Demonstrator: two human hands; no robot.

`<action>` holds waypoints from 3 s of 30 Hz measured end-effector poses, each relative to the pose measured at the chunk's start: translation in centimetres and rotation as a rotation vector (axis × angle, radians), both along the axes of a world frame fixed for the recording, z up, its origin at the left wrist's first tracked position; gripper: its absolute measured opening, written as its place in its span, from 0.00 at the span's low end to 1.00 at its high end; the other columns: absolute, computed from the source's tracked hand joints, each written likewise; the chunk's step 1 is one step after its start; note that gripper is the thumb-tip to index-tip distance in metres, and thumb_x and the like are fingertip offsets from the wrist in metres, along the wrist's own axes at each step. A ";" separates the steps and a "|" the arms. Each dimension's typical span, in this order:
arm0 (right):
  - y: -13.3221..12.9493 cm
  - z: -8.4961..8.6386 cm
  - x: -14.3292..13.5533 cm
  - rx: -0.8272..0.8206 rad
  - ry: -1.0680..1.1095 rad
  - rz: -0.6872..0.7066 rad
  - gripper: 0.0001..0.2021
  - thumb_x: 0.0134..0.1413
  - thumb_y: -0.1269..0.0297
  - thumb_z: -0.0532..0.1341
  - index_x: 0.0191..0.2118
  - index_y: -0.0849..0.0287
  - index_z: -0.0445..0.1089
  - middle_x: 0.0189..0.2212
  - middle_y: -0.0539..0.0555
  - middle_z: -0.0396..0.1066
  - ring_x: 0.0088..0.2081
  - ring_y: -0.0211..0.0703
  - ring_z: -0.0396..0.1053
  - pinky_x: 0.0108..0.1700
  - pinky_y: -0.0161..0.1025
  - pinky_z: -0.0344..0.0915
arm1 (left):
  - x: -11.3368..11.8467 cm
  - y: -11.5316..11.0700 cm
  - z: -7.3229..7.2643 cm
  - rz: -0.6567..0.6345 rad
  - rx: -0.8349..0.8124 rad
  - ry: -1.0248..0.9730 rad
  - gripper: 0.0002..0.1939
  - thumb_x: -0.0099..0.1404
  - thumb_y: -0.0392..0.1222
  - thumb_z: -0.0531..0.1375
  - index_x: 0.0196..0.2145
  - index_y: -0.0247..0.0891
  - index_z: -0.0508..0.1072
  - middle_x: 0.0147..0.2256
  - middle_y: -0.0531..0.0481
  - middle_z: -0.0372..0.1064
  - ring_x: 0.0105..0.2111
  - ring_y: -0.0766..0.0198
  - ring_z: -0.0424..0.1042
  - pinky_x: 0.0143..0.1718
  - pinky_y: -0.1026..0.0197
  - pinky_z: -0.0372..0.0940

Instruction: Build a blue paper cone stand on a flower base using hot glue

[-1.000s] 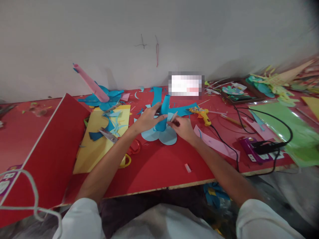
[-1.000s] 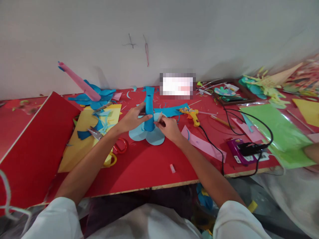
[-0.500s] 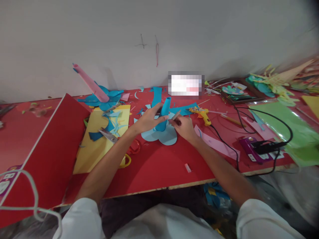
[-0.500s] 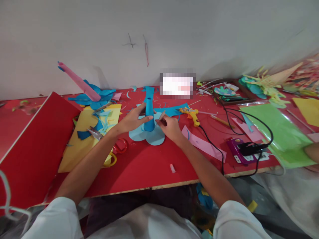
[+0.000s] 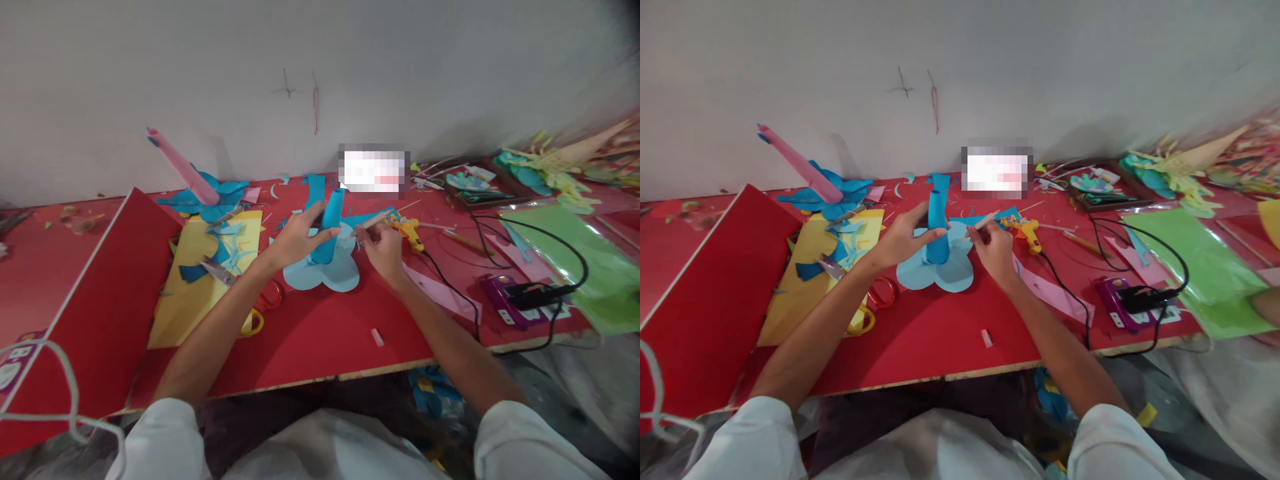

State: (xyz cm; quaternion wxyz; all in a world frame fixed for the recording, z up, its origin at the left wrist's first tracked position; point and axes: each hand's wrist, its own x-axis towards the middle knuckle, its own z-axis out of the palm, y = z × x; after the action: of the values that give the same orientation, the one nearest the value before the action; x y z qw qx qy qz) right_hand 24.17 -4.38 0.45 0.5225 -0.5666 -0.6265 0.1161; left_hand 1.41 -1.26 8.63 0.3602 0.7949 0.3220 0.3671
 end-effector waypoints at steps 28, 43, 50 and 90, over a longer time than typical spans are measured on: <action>0.1 -1.7 -1.9 -0.107 -0.284 0.209 0.19 0.65 0.47 0.63 0.31 0.57 0.74 0.25 0.54 0.75 0.27 0.43 0.69 0.34 0.40 0.60 | 1.1 0.2 -2.5 0.337 0.102 0.122 0.23 0.63 0.44 0.69 0.51 0.43 0.65 0.28 0.57 0.65 0.29 0.62 0.72 0.35 0.58 0.68; 0.3 -2.0 -2.0 -0.117 -0.311 0.190 0.18 0.66 0.48 0.62 0.33 0.57 0.76 0.26 0.54 0.75 0.28 0.44 0.70 0.35 0.40 0.60 | 1.0 0.3 -2.1 0.274 0.069 0.191 0.24 0.66 0.48 0.65 0.58 0.43 0.67 0.30 0.54 0.73 0.35 0.57 0.78 0.40 0.54 0.72; 0.4 -1.9 -2.0 -0.138 -0.303 0.208 0.17 0.67 0.48 0.62 0.32 0.56 0.74 0.26 0.54 0.75 0.28 0.45 0.71 0.34 0.40 0.60 | 1.0 0.3 -2.0 0.274 0.075 0.178 0.22 0.66 0.47 0.65 0.56 0.42 0.69 0.28 0.54 0.72 0.34 0.58 0.77 0.39 0.55 0.71; 0.3 -0.4 -0.6 -0.042 -0.045 0.041 0.20 0.69 0.45 0.56 0.38 0.56 0.74 0.30 0.56 0.79 0.31 0.47 0.75 0.37 0.43 0.67 | -0.1 0.4 0.5 0.139 0.035 0.102 0.12 0.64 0.46 0.67 0.42 0.39 0.71 0.33 0.50 0.76 0.34 0.62 0.75 0.37 0.59 0.70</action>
State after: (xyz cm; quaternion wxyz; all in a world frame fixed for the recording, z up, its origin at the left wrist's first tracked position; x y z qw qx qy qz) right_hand 23.60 -4.12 0.01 0.4937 -0.5668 -0.6472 0.1270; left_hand 1.27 -0.87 9.15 0.3028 0.7945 0.3878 0.3558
